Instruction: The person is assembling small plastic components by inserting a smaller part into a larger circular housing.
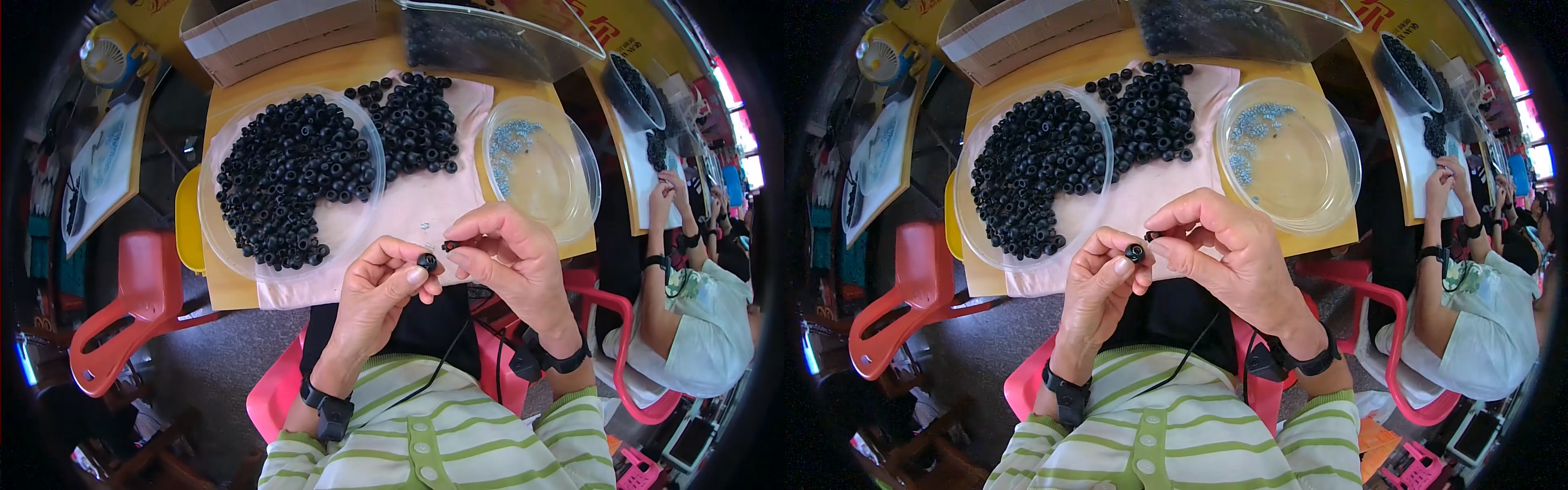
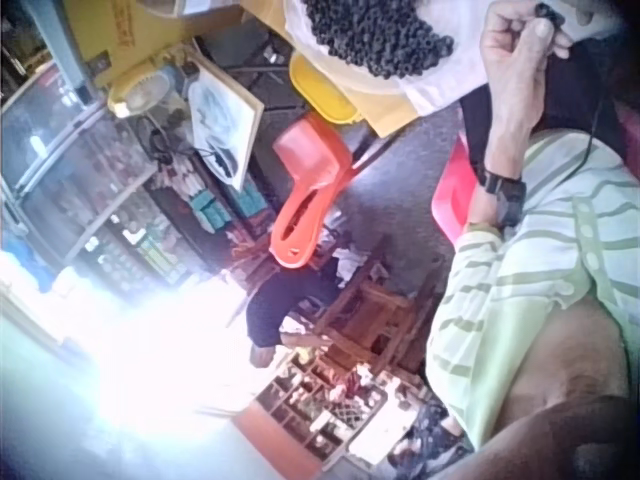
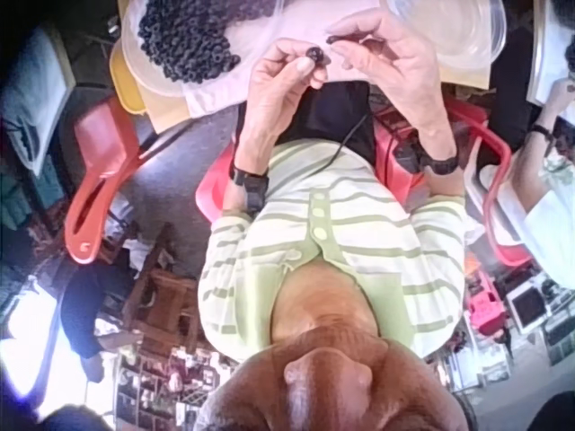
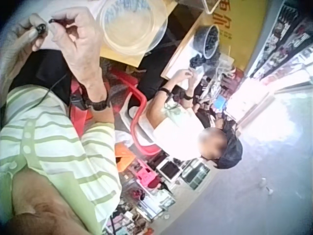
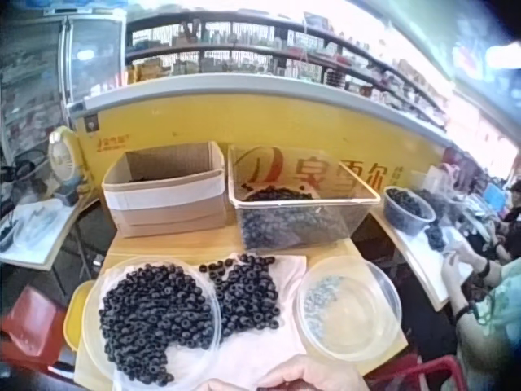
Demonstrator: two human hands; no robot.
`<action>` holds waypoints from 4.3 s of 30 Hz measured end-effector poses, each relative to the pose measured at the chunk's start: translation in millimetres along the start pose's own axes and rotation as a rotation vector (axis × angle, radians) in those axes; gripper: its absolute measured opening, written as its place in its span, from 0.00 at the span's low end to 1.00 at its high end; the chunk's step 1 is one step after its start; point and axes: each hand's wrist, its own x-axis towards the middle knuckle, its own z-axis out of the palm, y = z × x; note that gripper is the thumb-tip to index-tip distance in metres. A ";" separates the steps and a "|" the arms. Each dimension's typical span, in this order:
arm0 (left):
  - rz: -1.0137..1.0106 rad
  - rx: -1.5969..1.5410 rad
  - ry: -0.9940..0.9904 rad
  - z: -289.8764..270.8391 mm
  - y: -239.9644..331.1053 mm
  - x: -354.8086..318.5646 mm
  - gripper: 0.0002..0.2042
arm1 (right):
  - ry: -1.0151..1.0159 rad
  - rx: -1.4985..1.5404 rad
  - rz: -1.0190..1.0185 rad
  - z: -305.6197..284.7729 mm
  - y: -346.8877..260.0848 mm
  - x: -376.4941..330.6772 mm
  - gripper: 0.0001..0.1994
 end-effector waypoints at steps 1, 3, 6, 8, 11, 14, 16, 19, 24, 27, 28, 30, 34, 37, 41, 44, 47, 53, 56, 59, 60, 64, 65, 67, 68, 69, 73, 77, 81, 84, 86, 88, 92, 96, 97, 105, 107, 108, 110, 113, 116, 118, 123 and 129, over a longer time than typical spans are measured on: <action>-0.005 0.002 -0.001 0.6 -1.0 1.0 0.09 | 0.011 0.057 0.029 -1.0 0.1 -1.7 0.09; -0.004 0.010 0.004 2.2 -2.0 1.2 0.08 | -0.025 0.040 0.004 -5.7 1.7 -2.0 0.09; -0.014 0.035 0.008 3.1 -2.0 1.7 0.09 | -0.061 -0.049 -0.053 -11.5 1.3 -0.2 0.07; -0.022 0.051 0.007 3.5 -1.9 1.9 0.09 | -0.069 -0.089 -0.072 -12.0 -0.5 -0.3 0.07; -0.022 0.064 0.001 4.3 -2.4 2.1 0.09 | -0.081 -0.139 -0.099 -11.3 -1.7 0.2 0.06; -0.020 0.061 -0.006 4.3 -3.6 2.2 0.09 | -0.114 -0.261 -0.184 -13.2 -1.2 1.9 0.07; -0.031 0.045 -0.009 3.6 -4.3 1.2 0.09 | -0.120 -0.305 -0.217 -12.8 -0.4 1.9 0.07; -0.069 0.004 -0.022 2.6 -5.1 0.1 0.09 | -0.077 -0.189 -0.143 -9.2 -0.9 -0.9 0.07; -0.104 -0.046 -0.048 0.0 -4.5 0.8 0.08 | -0.052 -0.226 -0.174 -8.6 3.7 -1.3 0.08; -0.150 -0.134 -0.015 0.7 -5.0 0.9 0.07 | -0.031 -0.410 -0.273 -5.4 0.4 -1.6 0.11; -0.169 -0.174 -0.001 1.3 -5.2 1.0 0.06 | -0.023 -0.466 -0.298 -2.9 -1.0 -2.0 0.12; -0.187 -0.204 0.008 4.0 -5.8 1.9 0.05 | 0.030 -0.538 -0.362 2.2 4.3 -3.3 0.14; -0.243 -0.257 0.007 6.3 -4.9 3.3 0.03 | 0.070 -0.648 -0.483 5.3 6.6 -0.8 0.17; -0.270 -0.274 0.061 5.2 -6.2 0.5 0.03 | 0.035 -0.660 -0.565 3.9 11.8 -0.1 0.16; -0.263 -0.224 0.104 9.4 -6.3 -2.9 0.03 | 0.013 -0.648 -0.621 1.5 11.0 0.1 0.15; -0.259 -0.221 0.077 10.5 -4.3 0.1 0.03 | -0.020 -0.682 -0.645 1.7 11.4 2.1 0.15; -0.189 -0.140 0.099 11.1 1.5 0.5 0.03 | -0.048 -0.703 -0.613 3.5 3.9 7.8 0.15; 0.254 0.834 0.215 8.5 56.4 1.5 0.08 | 0.183 -0.864 -0.415 -32.9 -37.2 60.2 0.11; 0.294 1.265 0.281 -8.4 90.5 -11.5 0.09 | 0.471 -0.924 -0.353 -85.8 -43.2 109.8 0.12; 0.277 1.534 0.159 -22.2 110.9 -21.4 0.11 | 0.590 -1.037 -0.185 -138.1 -40.7 155.2 0.19; 0.302 1.624 0.090 -25.1 115.2 -21.7 0.11 | 0.579 -1.094 -0.177 -160.6 -35.0 169.1 0.19; 0.262 1.689 -0.073 -31.4 122.9 -16.0 0.14 | 0.516 -1.274 -0.189 -205.8 -20.4 192.6 0.20; 0.256 1.718 -0.115 -33.6 123.7 -14.0 0.14 | 0.493 -1.301 -0.202 -208.4 -18.0 192.1 0.20; 0.251 1.770 -0.206 -38.6 123.8 -8.6 0.14 | 0.549 -1.208 -0.272 -185.1 -21.8 178.1 0.20; 0.237 1.784 -0.204 -38.6 123.6 -7.2 0.13 | 0.571 -1.164 -0.308 -165.8 -26.2 168.4 0.20; 0.221 1.795 -0.194 -39.5 122.4 -7.2 0.13 | 0.588 -1.127 -0.288 -144.0 -34.3 158.1 0.20; 0.211 1.801 -0.173 -40.1 114.6 0.1 0.10 | 0.417 -0.879 -0.334 -73.9 -37.0 90.6 0.10; 0.272 1.811 -0.183 -33.6 107.8 9.7 0.08 | 0.063 -0.719 -0.133 -22.8 -7.3 32.0 0.03; 0.313 1.817 -0.172 -34.2 106.2 8.6 0.07 | 0.034 -0.733 -0.159 -6.2 39.0 15.6 0.05; 0.330 1.813 -0.117 -34.4 106.1 6.6 0.09 | 0.082 -0.726 -0.163 -3.9 48.6 11.4 0.06; 0.269 1.773 -0.013 -29.1 106.1 5.9 0.09 | 0.109 -0.712 -0.164 -3.4 51.8 9.5 0.06; 0.272 1.772 0.028 -26.7 104.2 6.6 0.09 | 0.123 -0.689 -0.161 -3.2 54.0 8.0 0.06; 0.323 1.838 -0.004 -26.6 96.8 12.9 0.09 | 0.094 -0.706 -0.163 -1.5 52.7 9.7 0.07; 0.305 1.875 -0.018 -27.6 92.6 16.4 0.09 | 0.080 -0.746 -0.212 0.7 56.7 14.3 0.07; 0.304 1.870 -0.016 -27.2 92.2 16.9 0.09 | 0.074 -0.765 -0.228 1.3 57.4 14.7 0.07; 0.366 1.628 0.099 -25.8 93.8 9.3 0.08 | 0.064 -0.810 -0.257 4.1 57.2 19.5 0.04; 0.294 1.186 0.136 -24.1 88.2 4.9 0.09 | 0.078 -0.759 -0.231 2.3 59.0 18.7 0.04; 0.257 0.965 0.152 -22.2 85.0 2.2 0.09 | 0.088 -0.727 -0.211 0.9 60.7 17.7 0.04; 0.198 0.671 0.113 -16.5 79.5 -5.0 0.13 | 0.115 -0.653 -0.185 0.0 60.2 16.1 0.04; 0.193 0.448 0.053 -14.9 59.5 -8.2 0.12 | 0.159 -0.519 -0.150 -0.4 46.2 10.3 0.05; 0.125 0.301 0.046 -12.7 39.9 -11.4 0.11 | 0.165 -0.388 -0.132 1.3 23.5 -0.2 0.06; 0.044 0.203 0.080 -4.8 31.2 -13.0 0.10 | 0.149 -0.333 -0.182 1.5 15.8 -8.2 0.06; -0.072 0.047 0.045 -2.3 12.6 -15.2 0.09 | 0.087 -0.204 -0.191 5.5 7.2 -18.6 0.07; -0.041 0.108 0.046 -1.3 4.0 -18.8 0.09 | 0.049 -0.291 -0.245 7.6 8.8 -20.0 0.08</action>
